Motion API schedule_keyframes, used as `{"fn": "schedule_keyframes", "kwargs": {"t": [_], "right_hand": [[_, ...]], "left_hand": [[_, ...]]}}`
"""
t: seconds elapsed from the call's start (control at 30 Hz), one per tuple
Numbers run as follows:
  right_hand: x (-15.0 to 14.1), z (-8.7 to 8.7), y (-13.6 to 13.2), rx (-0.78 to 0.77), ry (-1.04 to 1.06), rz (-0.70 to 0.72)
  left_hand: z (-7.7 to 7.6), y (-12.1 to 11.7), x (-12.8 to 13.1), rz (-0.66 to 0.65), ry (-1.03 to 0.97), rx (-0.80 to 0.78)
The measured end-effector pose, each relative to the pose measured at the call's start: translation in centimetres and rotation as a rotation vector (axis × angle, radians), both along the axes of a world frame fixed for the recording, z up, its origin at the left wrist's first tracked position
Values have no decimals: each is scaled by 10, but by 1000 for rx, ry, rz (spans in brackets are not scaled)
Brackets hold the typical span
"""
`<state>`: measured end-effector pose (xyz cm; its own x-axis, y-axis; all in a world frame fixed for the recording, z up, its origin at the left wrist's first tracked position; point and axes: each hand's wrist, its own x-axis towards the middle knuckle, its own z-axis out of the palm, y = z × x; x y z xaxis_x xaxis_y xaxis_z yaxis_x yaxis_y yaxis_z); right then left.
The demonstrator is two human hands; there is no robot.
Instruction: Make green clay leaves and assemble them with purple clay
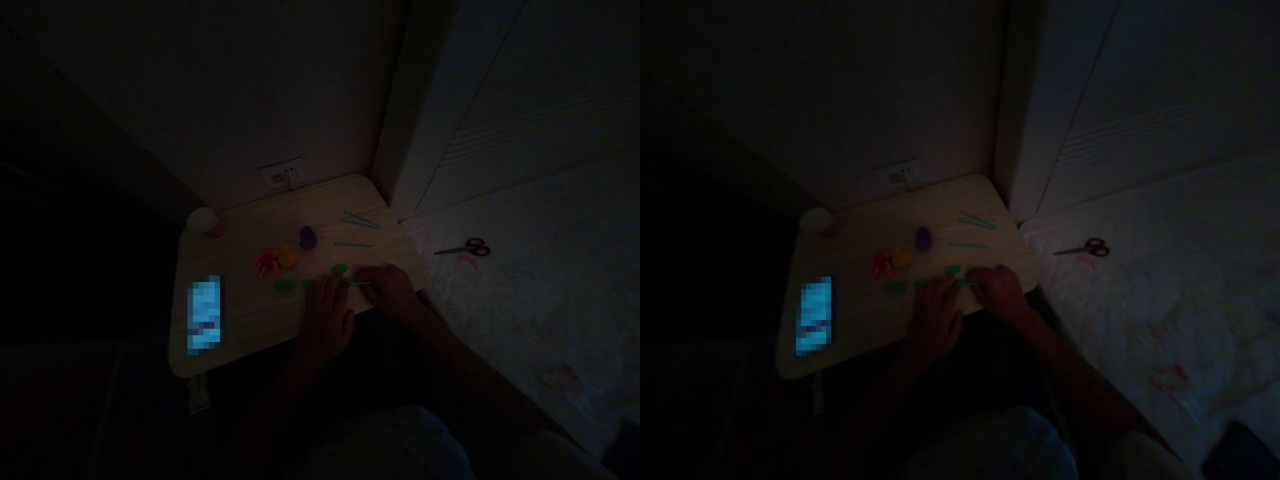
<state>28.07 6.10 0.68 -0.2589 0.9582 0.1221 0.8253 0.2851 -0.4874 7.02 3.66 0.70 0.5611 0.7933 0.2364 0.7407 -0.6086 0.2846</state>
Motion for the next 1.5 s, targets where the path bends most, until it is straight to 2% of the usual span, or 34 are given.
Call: {"fn": "schedule_keyframes", "kwargs": {"t": [0.3,0.5,0.8,1.1,1.23,1.5], "right_hand": [[2,3,-23,-18,-113,131],[-8,7,-28,-65,-229,115],[-6,4,-26,-50,-118,78],[-4,4,-25,-60,-129,59],[1,1,-21,-37,-76,36],[-2,-2,-14,-3,-92,143]], "left_hand": [[1,0,1,9,-4,-22],[3,1,1,10,5,-45],[-2,-2,-1,-16,15,-6],[-3,-2,-3,-4,-34,11],[-7,-2,-6,-48,-51,48],[-12,-2,-10,-99,-149,80]]}}
